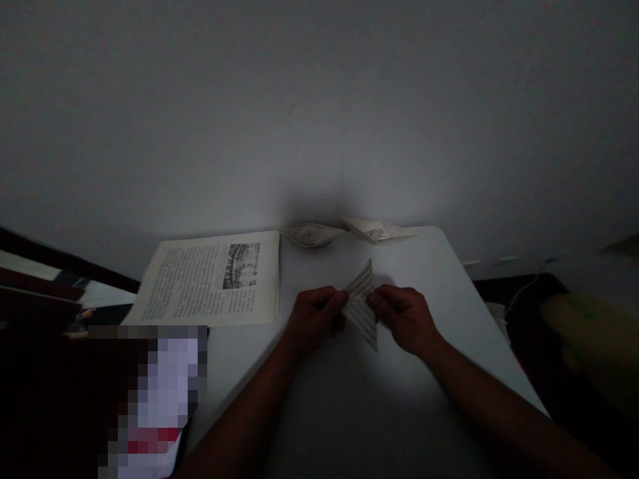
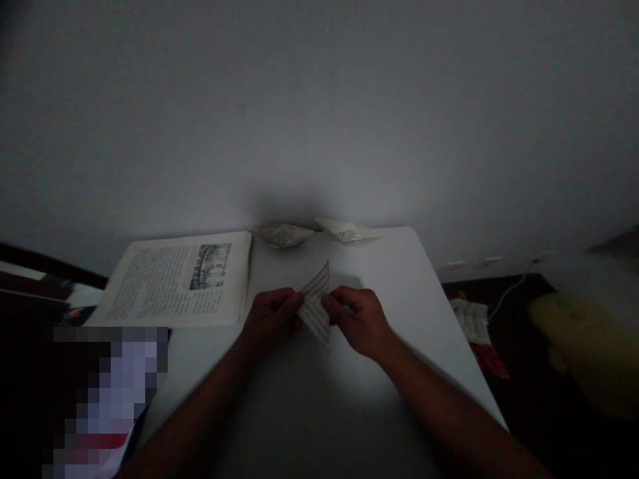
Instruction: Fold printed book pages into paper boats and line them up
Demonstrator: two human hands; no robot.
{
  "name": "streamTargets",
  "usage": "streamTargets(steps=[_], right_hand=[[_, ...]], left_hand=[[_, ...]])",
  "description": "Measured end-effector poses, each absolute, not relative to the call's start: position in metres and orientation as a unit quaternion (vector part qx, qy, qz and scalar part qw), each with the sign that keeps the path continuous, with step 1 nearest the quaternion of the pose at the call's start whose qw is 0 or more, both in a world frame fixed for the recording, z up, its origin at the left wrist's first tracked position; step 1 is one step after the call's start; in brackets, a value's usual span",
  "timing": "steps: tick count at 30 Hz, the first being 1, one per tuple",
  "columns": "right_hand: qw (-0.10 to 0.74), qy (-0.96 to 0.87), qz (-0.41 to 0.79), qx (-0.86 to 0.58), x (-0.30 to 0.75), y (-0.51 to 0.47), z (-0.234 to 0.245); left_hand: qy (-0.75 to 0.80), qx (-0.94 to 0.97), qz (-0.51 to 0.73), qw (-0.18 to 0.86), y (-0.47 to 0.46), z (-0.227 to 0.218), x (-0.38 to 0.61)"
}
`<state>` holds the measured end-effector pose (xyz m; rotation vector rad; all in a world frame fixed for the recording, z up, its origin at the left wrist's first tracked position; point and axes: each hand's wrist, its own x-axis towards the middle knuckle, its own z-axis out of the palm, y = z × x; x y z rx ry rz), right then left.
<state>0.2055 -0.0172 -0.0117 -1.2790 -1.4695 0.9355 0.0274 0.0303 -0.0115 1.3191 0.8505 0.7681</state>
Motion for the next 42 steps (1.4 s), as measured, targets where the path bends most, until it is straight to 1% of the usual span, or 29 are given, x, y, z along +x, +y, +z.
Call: streamTargets(steps=[6, 13, 20, 25, 33, 42], right_hand=[[0.477, -0.638, 0.322, -0.513, 0.209, -0.021, -0.008], [0.425, -0.706, 0.308, -0.474, 0.205, -0.017, -0.005], [0.375, -0.722, 0.371, -0.448, 0.202, -0.018, 0.0], [0.359, -0.715, 0.393, -0.454, 0.203, -0.018, -0.004], [0.368, -0.719, 0.382, -0.448, 0.201, -0.017, -0.006], [0.376, -0.71, 0.391, -0.45, 0.198, -0.016, -0.003]], left_hand=[[0.35, 0.585, 0.32, 0.658, 0.03, -0.01, 0.028], [0.313, 0.58, 0.322, 0.679, 0.031, -0.01, 0.028], [0.292, 0.498, 0.281, 0.767, 0.029, -0.014, 0.027], [0.308, 0.488, 0.292, 0.762, 0.028, -0.012, 0.029], [0.307, 0.507, 0.302, 0.747, 0.027, -0.009, 0.03], [0.344, 0.475, 0.365, 0.723, 0.022, -0.01, 0.035]])
